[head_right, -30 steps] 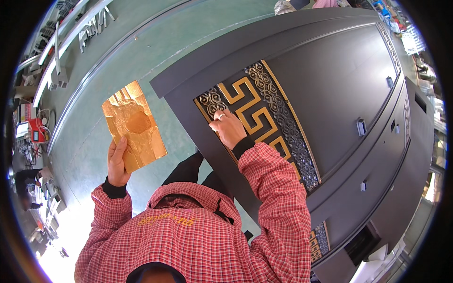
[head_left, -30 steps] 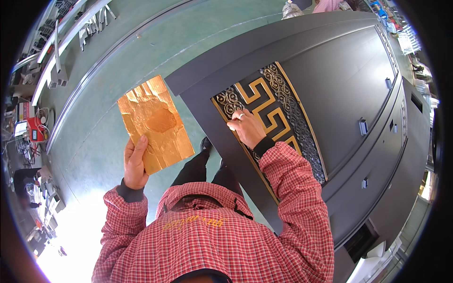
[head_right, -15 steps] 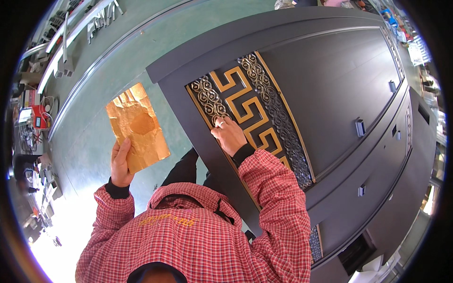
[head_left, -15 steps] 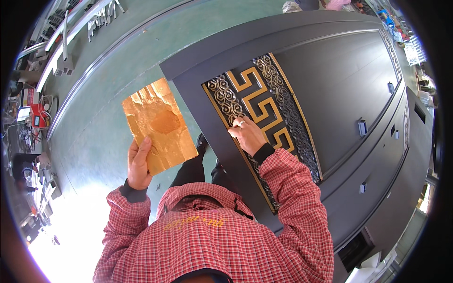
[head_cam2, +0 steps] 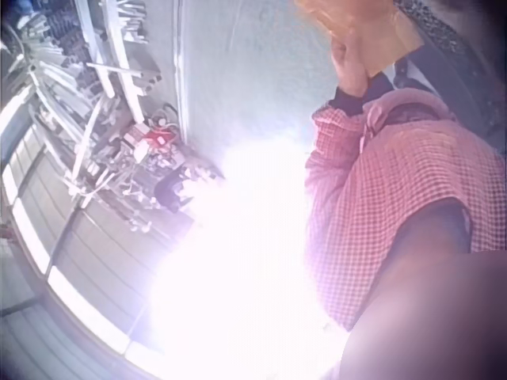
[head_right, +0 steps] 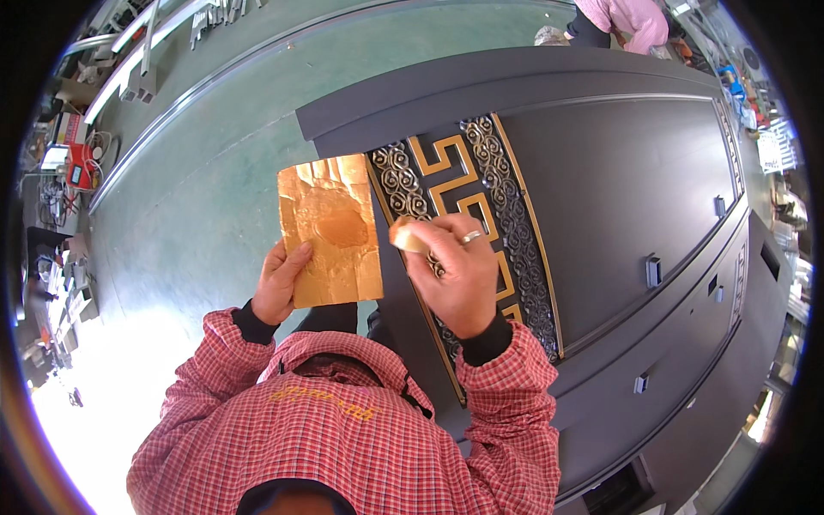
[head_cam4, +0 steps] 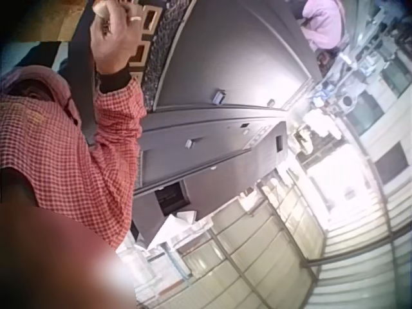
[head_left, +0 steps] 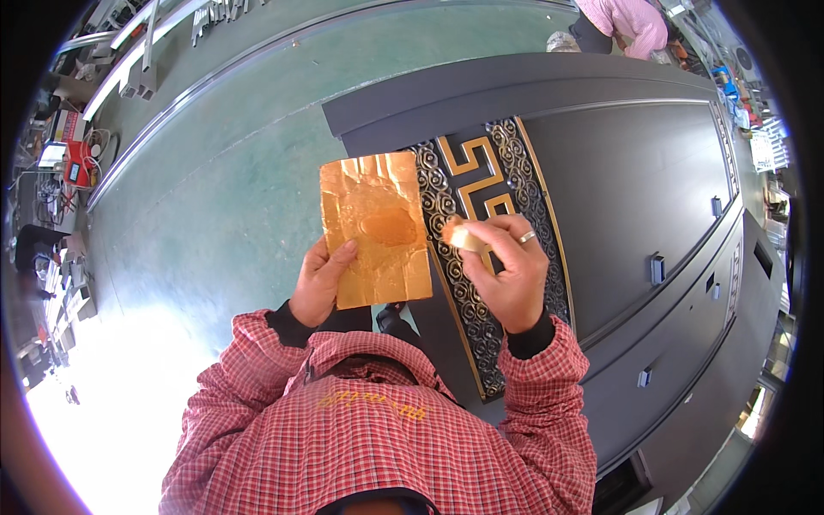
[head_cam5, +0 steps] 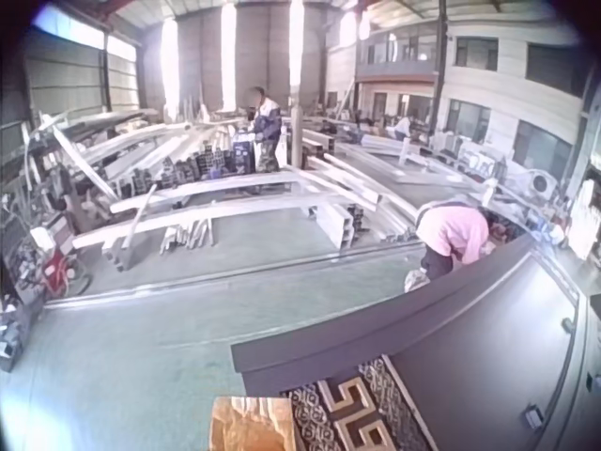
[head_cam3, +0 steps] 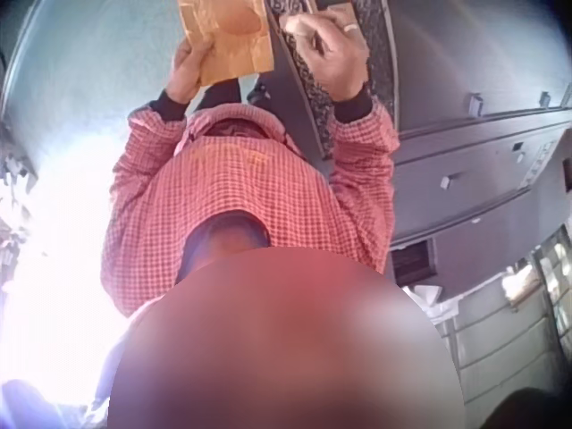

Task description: The person applies gold leaf to a decorative Greek key pattern on a dark gray cabinet door. They hold a sheet of gold leaf in one hand and use a small tool to press and smooth the leaf into the recessed pattern, working along the design.

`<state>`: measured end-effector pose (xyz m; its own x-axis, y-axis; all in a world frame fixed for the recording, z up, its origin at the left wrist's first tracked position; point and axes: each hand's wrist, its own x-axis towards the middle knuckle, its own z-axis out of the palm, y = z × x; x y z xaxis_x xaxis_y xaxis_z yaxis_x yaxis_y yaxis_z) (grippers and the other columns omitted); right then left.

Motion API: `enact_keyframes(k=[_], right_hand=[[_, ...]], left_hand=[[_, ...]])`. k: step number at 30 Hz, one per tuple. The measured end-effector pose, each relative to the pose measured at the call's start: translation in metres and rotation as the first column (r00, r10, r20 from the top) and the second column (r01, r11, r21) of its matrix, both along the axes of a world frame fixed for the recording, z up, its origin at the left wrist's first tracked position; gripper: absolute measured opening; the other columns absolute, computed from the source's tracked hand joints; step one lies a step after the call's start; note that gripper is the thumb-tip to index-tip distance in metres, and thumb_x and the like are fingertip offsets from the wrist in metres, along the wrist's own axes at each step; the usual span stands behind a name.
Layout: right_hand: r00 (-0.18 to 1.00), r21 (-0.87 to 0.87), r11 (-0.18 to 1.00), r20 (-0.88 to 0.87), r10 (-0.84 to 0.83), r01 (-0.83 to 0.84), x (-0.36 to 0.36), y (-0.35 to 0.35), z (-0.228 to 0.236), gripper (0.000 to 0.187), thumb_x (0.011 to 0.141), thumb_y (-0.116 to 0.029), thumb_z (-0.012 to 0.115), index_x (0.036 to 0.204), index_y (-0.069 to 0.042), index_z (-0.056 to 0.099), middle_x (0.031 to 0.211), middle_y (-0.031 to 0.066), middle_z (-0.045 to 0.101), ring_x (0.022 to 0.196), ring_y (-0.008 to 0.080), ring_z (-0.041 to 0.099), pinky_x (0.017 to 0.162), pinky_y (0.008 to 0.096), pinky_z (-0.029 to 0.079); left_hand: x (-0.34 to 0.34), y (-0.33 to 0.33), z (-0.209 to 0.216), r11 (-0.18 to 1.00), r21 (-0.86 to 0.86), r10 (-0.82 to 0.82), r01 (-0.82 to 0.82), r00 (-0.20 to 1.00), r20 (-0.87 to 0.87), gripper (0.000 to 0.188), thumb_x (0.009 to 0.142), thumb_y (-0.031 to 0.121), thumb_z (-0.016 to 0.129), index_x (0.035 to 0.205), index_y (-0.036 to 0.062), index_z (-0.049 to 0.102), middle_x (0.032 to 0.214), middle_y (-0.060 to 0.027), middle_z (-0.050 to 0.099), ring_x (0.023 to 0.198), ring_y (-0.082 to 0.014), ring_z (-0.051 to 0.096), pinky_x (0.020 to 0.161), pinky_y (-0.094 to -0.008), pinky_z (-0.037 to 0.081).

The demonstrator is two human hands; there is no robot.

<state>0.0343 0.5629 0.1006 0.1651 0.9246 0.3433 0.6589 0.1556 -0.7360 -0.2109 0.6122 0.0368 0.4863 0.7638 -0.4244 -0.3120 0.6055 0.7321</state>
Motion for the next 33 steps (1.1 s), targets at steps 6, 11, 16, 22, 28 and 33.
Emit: enact_keyframes(k=[6,11,16,22,28,33], right_hand=[[0.97,-0.088,0.992,0.218,0.103,-0.085,-0.01,0.012,0.006,0.03,0.066,0.0,0.067,0.093,-0.011,0.064,0.083,0.0039,0.055,0.076,0.023,0.055,0.063,0.0332,0.047],[0.958,-0.077,0.988,0.247,0.147,-0.132,-0.014,0.02,0.007,0.025,0.064,0.002,0.065,0.086,-0.01,0.062,0.082,0.0033,0.053,0.077,0.0234,0.055,0.064,0.0338,0.047],[0.992,-0.109,0.994,0.129,0.01,0.005,0.005,0.034,-0.014,0.028,0.064,0.005,0.065,0.089,-0.009,0.065,0.082,0.0053,0.055,0.078,0.0243,0.057,0.064,0.035,0.048],[0.993,-0.161,0.987,0.106,0.045,-0.028,0.011,0.07,-0.1,0.03,0.073,0.005,0.065,0.101,-0.005,0.063,0.094,0.0103,0.059,0.085,0.0275,0.059,0.071,0.034,0.048],[0.994,-0.202,0.979,0.09,0.057,-0.038,-0.003,0.106,-0.139,0.026,0.073,0.005,0.064,0.096,-0.008,0.063,0.093,0.0089,0.058,0.088,0.0283,0.058,0.071,0.0378,0.05],[0.981,-0.211,0.974,0.154,0.116,-0.083,-0.008,0.12,-0.153,0.025,0.074,0.005,0.065,0.097,-0.006,0.064,0.095,0.0081,0.059,0.084,0.0275,0.058,0.07,0.0363,0.05]], left_hand=[[0.017,0.002,0.009,0.999,0.019,-0.037,0.037,0.999,-0.007,0.032,0.098,0.017,0.048,0.124,-0.0023,0.046,0.115,-0.0085,0.059,0.101,-0.0143,0.059,0.086,-0.0297,0.049],[0.014,0.004,0.003,0.999,0.032,-0.035,0.036,0.998,-0.05,0.032,0.098,0.016,0.048,0.124,-0.0015,0.046,0.116,-0.0081,0.059,0.103,-0.0142,0.058,0.087,-0.0295,0.048],[-0.004,0.015,0.004,0.997,-0.027,0.072,-0.072,0.997,-0.004,0.031,0.098,0.014,0.047,0.125,-0.001,0.046,0.117,-0.0076,0.059,0.103,-0.0142,0.058,0.087,-0.0296,0.048],[-0.041,0.03,-0.001,0.991,-0.014,0.135,-0.137,0.988,-0.074,0.032,0.098,0.015,0.047,0.126,0.0008,0.046,0.12,-0.0077,0.057,0.107,-0.0156,0.057,0.089,-0.0306,0.048],[-0.051,0.037,-0.003,0.986,-0.015,0.165,-0.167,0.981,-0.102,0.032,0.098,0.016,0.047,0.126,0.0005,0.046,0.12,-0.0085,0.057,0.107,-0.0163,0.057,0.09,-0.0316,0.048],[-0.052,0.042,-0.006,0.982,-0.024,0.186,-0.189,0.977,-0.099,0.032,0.098,0.016,0.047,0.126,0.0008,0.046,0.12,-0.0089,0.057,0.107,-0.0168,0.058,0.09,-0.0318,0.049]])
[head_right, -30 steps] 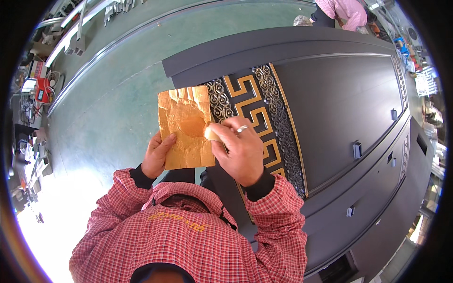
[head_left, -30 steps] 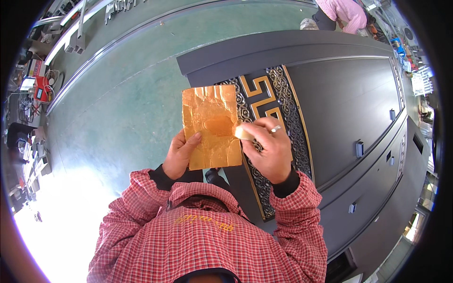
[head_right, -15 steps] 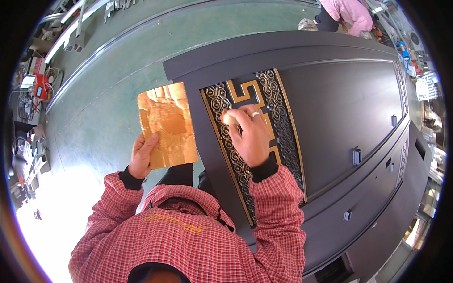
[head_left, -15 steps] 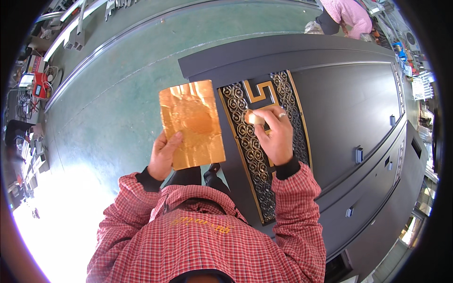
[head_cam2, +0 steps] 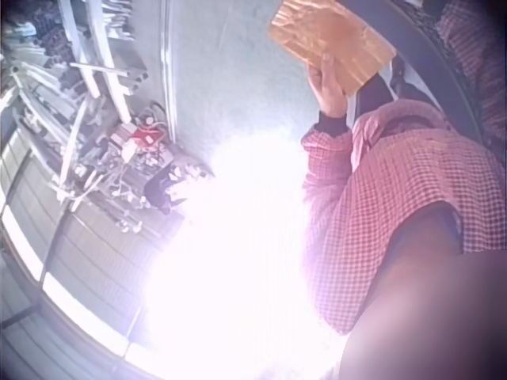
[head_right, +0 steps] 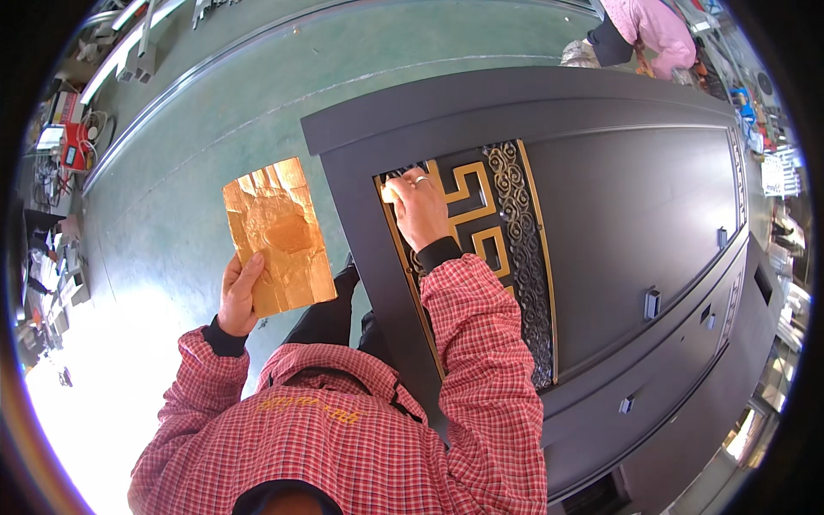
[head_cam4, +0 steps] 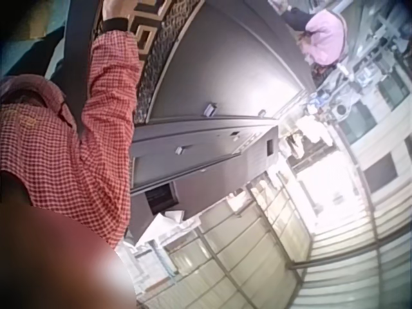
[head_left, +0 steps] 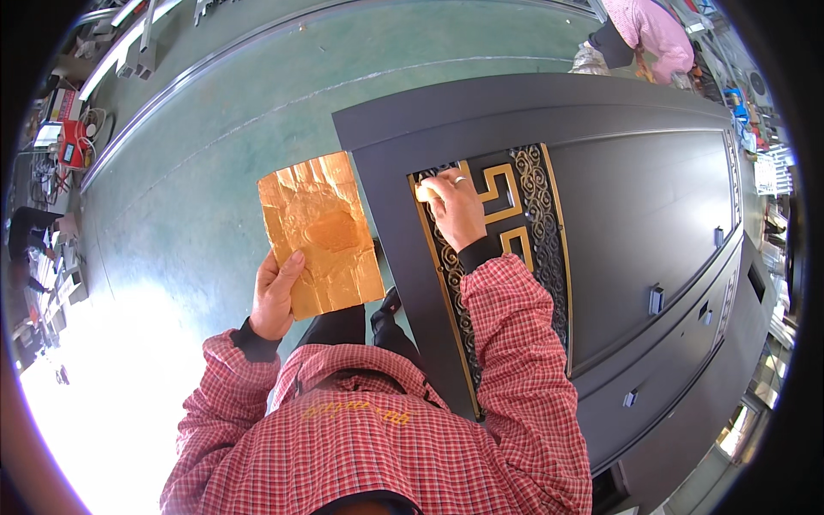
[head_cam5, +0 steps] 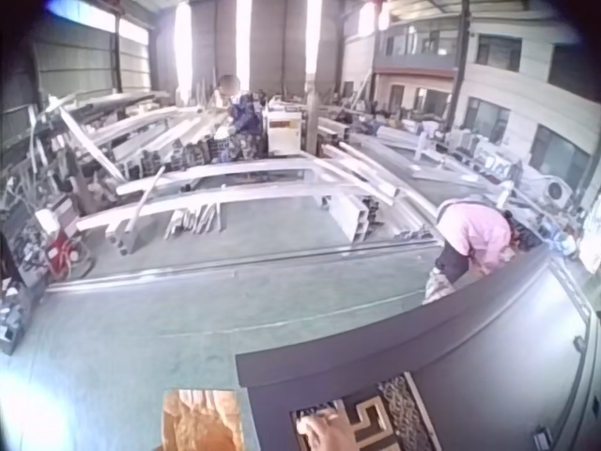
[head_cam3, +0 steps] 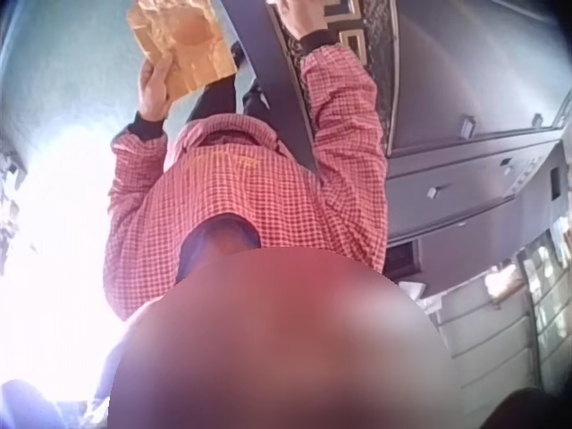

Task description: The person applies gold leaf to a decorative Greek key pattern on a dark gray cabinet door. They hold a sheet of gold leaf in one hand and use a small tool to press and smooth the leaf into the recessed pattern, working along the design.

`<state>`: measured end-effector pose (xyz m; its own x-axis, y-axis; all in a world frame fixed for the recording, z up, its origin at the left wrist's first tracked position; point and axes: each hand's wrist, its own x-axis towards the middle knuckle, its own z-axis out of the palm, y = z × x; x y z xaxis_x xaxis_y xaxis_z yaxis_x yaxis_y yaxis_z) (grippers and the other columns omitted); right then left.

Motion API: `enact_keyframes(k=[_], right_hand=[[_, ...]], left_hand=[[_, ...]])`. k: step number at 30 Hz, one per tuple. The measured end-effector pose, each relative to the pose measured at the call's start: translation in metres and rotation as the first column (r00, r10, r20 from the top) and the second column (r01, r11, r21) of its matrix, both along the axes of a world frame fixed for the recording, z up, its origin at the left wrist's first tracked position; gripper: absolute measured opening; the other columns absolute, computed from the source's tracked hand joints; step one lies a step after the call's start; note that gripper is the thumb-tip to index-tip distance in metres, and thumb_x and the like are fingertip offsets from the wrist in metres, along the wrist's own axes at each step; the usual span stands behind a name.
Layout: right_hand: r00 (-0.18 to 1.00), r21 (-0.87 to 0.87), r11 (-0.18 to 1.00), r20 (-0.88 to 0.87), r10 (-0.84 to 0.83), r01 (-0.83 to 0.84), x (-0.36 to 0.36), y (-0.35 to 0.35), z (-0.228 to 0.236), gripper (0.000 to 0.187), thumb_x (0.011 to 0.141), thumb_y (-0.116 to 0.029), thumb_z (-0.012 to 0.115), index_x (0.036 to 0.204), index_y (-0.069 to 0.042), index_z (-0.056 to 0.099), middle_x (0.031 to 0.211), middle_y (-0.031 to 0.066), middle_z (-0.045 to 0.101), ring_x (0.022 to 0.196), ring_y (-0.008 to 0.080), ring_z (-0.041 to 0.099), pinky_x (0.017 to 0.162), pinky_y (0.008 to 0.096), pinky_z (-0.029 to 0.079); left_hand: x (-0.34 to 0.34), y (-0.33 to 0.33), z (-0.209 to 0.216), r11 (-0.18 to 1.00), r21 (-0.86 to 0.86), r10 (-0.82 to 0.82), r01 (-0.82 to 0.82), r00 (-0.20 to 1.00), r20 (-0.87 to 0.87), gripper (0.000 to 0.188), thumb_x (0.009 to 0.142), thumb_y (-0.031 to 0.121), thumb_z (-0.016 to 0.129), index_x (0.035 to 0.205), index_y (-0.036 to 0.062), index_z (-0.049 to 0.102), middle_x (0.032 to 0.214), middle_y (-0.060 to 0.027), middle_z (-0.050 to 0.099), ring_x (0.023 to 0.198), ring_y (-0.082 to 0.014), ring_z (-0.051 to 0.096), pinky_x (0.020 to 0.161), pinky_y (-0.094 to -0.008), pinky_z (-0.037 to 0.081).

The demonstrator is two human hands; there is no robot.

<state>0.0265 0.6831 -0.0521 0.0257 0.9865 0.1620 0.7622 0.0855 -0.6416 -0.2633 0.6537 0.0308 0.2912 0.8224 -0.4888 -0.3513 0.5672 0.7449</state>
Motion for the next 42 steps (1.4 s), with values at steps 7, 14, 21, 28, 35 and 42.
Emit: enact_keyframes(k=[7,14,21,28,35,42], right_hand=[[0.986,-0.16,0.98,0.096,0.136,-0.119,0.009,-0.034,0.009,0.02,0.076,0.001,0.064,0.092,-0.01,0.065,0.091,0.0064,0.058,0.083,0.0246,0.058,0.07,0.0341,0.05],[0.998,-0.099,0.994,-0.035,0.046,-0.049,0.011,-0.028,0.032,0.019,0.075,0.002,0.064,0.091,-0.009,0.063,0.092,0.008,0.058,0.083,0.027,0.058,0.067,0.0371,0.049],[0.999,-0.068,0.996,0.009,0.052,-0.051,0.005,-0.008,0.004,0.015,0.076,0.002,0.062,0.088,-0.008,0.061,0.088,0.0082,0.057,0.083,0.0271,0.058,0.066,0.0371,0.049],[0.991,-0.127,0.986,0.061,0.117,-0.109,0.004,-0.057,0.015,0.01,0.076,0.001,0.061,0.078,-0.009,0.059,0.082,0.0078,0.056,0.081,0.0258,0.057,0.066,0.037,0.048],[0.998,-0.196,0.979,0.034,0.061,-0.053,0.014,-0.087,0.037,0.024,0.074,0.0,0.066,0.095,-0.01,0.065,0.092,0.007,0.058,0.085,0.0264,0.057,0.071,0.0362,0.049],[1.0,0.005,1.0,0.021,0.001,-0.001,0.003,-0.052,0.012,0.02,0.073,0.002,0.064,0.089,-0.009,0.063,0.088,0.0078,0.058,0.081,0.0282,0.057,0.067,0.0375,0.048]], left_hand=[[0.0,0.004,-0.003,1.0,-0.008,0.003,-0.003,1.0,0.006,0.032,0.098,0.016,0.047,0.125,0.001,0.046,0.12,-0.0089,0.057,0.107,-0.0166,0.058,0.09,-0.0317,0.049],[-0.002,0.002,-0.006,1.0,-0.011,0.014,-0.014,1.0,-0.005,0.032,0.098,0.016,0.047,0.126,0.0008,0.046,0.12,-0.0089,0.057,0.107,-0.0169,0.057,0.09,-0.032,0.048],[-0.001,0.003,-0.003,1.0,0.008,0.003,-0.003,1.0,-0.016,0.032,0.098,0.017,0.047,0.125,0.0008,0.047,0.12,-0.0091,0.057,0.108,-0.0172,0.057,0.09,-0.0322,0.048],[0.0,0.0,-0.002,1.0,0.0,-0.005,0.005,1.0,-0.016,0.031,0.098,0.017,0.047,0.124,0.0009,0.047,0.12,-0.0089,0.057,0.107,-0.0169,0.058,0.09,-0.0317,0.048],[0.001,-0.007,-0.004,1.0,0.008,-0.007,0.007,1.0,-0.019,0.031,0.098,0.016,0.046,0.124,0.0008,0.047,0.12,-0.0085,0.057,0.107,-0.0165,0.057,0.09,-0.0311,0.048],[0.004,-0.01,0.001,1.0,0.016,-0.024,0.025,1.0,-0.014,0.031,0.098,0.016,0.046,0.125,0.0006,0.047,0.12,-0.0087,0.057,0.108,-0.0167,0.057,0.09,-0.0311,0.048]])
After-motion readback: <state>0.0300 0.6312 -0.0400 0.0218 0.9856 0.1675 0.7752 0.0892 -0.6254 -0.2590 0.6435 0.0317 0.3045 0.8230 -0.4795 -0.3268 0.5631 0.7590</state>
